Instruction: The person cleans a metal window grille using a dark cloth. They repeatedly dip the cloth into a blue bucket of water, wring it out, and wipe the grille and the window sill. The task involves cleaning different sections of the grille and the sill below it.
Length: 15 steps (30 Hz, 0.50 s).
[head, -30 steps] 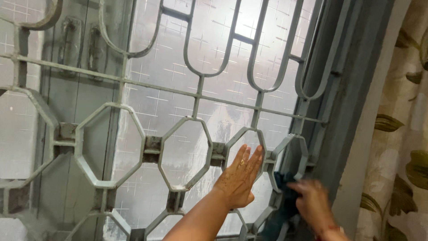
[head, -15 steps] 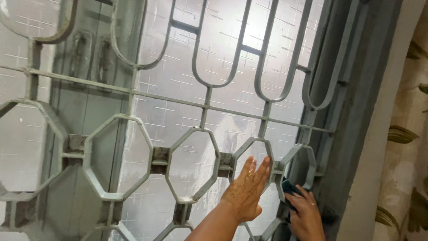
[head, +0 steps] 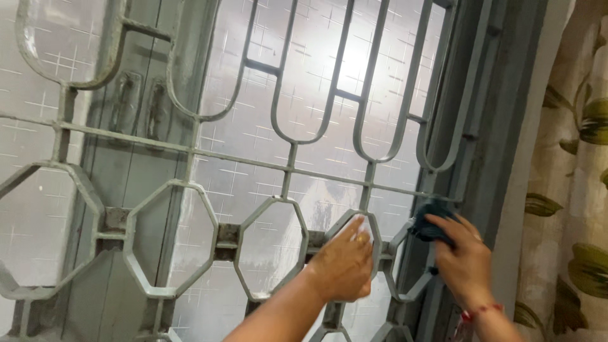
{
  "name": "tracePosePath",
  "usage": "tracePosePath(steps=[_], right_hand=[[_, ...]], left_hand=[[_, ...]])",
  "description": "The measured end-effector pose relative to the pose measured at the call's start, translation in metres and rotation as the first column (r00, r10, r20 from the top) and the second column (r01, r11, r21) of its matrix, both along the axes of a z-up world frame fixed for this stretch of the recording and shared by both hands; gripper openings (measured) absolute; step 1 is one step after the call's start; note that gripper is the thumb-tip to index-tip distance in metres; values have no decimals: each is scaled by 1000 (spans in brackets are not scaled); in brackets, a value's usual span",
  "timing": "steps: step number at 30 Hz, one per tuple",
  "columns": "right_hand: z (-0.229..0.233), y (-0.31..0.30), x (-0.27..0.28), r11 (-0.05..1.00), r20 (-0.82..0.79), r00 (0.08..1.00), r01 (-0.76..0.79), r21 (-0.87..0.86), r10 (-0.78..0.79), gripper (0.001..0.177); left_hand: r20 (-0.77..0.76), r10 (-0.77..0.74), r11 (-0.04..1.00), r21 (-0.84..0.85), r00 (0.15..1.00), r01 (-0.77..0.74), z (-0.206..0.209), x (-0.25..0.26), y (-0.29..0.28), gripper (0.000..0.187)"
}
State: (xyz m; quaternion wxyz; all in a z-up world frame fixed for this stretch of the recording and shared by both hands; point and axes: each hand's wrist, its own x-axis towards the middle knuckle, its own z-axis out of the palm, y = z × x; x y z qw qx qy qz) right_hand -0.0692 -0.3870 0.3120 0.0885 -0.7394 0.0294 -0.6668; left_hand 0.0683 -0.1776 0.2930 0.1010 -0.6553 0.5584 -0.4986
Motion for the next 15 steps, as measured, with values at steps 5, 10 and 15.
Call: tracePosePath(steps=[5,10,15], right_hand=[[21,13,28,715,-47,871,371,-593,-490,28],[15,18,52,752,-177,810,407,-519,-560,28],[-45,15,48,822,-72,951,220,-525,-300,38]], left_hand=[[242,-50,989,-127,969,82,17,20,21,87],[97,-75,981,-173,993,90,13,22,28,117],[43,-70,983,-165,997,76,9,23,29,117]])
